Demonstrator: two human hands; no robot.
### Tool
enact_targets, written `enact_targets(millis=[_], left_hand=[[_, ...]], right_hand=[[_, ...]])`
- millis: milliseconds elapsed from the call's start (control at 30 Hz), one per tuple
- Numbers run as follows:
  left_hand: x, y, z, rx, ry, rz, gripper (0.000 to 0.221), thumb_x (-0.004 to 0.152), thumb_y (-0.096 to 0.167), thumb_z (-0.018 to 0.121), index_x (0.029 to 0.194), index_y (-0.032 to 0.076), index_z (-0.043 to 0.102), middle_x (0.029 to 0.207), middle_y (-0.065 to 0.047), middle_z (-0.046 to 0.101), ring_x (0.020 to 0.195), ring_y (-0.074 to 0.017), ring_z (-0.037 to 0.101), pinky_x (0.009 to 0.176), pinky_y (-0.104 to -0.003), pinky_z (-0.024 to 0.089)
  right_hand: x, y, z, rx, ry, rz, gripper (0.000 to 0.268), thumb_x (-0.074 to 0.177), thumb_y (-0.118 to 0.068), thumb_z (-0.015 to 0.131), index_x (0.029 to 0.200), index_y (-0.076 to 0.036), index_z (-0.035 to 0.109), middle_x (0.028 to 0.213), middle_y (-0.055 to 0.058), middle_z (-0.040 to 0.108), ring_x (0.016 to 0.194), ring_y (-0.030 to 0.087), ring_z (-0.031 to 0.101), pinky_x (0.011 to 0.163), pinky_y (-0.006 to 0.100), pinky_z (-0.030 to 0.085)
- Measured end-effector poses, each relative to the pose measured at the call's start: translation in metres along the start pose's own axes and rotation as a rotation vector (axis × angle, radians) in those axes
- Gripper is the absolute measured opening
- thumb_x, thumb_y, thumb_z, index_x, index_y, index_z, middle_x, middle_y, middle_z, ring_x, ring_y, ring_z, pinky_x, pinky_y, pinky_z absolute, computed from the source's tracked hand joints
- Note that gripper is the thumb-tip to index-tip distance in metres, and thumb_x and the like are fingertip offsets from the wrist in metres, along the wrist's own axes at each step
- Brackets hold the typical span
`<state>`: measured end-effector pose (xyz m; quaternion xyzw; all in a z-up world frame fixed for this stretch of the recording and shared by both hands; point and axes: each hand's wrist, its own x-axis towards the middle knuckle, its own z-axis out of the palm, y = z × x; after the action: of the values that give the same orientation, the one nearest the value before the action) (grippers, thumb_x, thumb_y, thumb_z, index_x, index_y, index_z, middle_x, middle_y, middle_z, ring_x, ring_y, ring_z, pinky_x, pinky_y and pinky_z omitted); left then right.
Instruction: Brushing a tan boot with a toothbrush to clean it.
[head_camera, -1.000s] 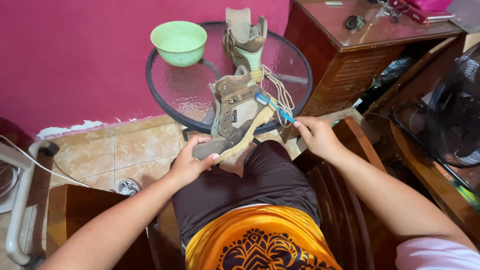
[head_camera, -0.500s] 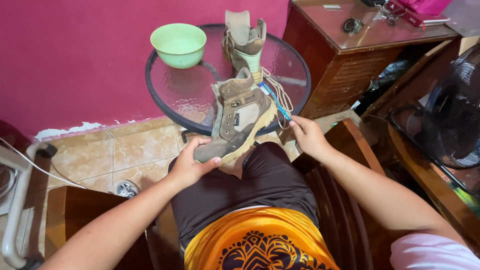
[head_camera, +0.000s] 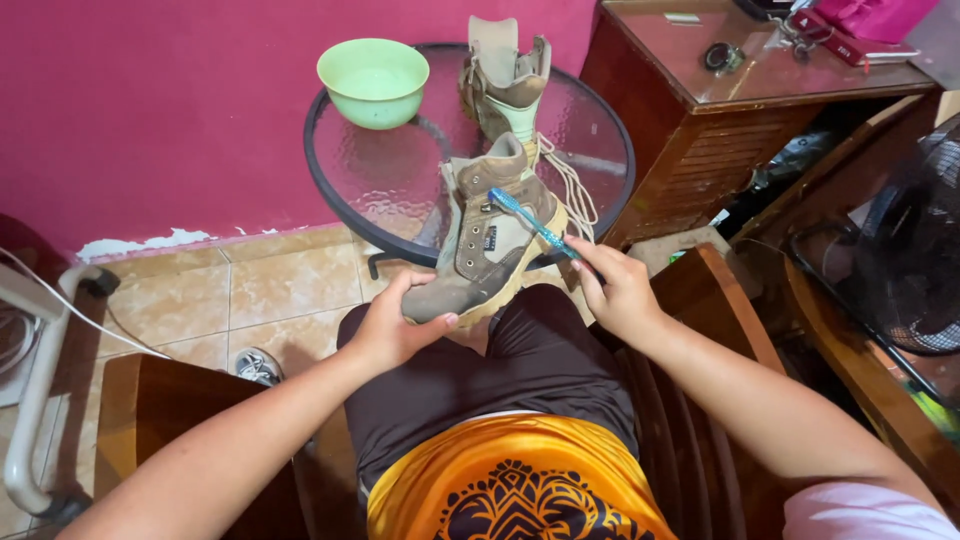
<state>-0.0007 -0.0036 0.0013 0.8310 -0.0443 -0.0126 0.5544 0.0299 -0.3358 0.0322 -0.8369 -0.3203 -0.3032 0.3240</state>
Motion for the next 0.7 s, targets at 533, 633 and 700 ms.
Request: enact_targets(millis=[533, 633, 700], left_hand=[[-0.007, 0.005, 0.004, 0.025, 0.001, 0.059, 0.076, 0.062, 0.041, 0.093, 0.127, 0.021, 0.06, 0.118, -0.021, 0.07, 0.117, -0.0389, 0.066, 0.096, -0.048, 0.051], [-0.006, 0.003, 0.003, 0.035, -0.003, 0.077, 0.076, 0.061, 0.04, 0.094, 0.127, 0.021, 0.06, 0.118, -0.021, 0.07, 0.116, -0.0394, 0.066, 0.096, -0.048, 0.051], [-0.006, 0.001, 0.005, 0.043, 0.012, 0.08, 0.077, 0.06, 0.04, 0.094, 0.126, 0.021, 0.061, 0.118, -0.022, 0.07, 0.116, -0.0411, 0.065, 0.096, -0.049, 0.051]], right_hand=[[0.002, -0.021, -0.027, -0.224, -0.21, -0.188, 0.032, 0.096, -0.007, 0.058, 0.119, -0.018, 0.076, 0.076, 0.007, 0.067, 0.065, 0.032, 0.069, 0.055, 0.04, 0.056], [-0.004, 0.008, -0.029, -0.322, -0.168, -0.241, 0.038, 0.097, -0.007, 0.056, 0.127, -0.021, 0.074, 0.081, 0.006, 0.066, 0.065, 0.029, 0.068, 0.058, 0.04, 0.056], [-0.006, 0.028, -0.028, -0.308, -0.073, -0.145, 0.04, 0.094, -0.003, 0.06, 0.127, -0.02, 0.075, 0.089, 0.003, 0.068, 0.072, 0.027, 0.07, 0.064, 0.038, 0.057]])
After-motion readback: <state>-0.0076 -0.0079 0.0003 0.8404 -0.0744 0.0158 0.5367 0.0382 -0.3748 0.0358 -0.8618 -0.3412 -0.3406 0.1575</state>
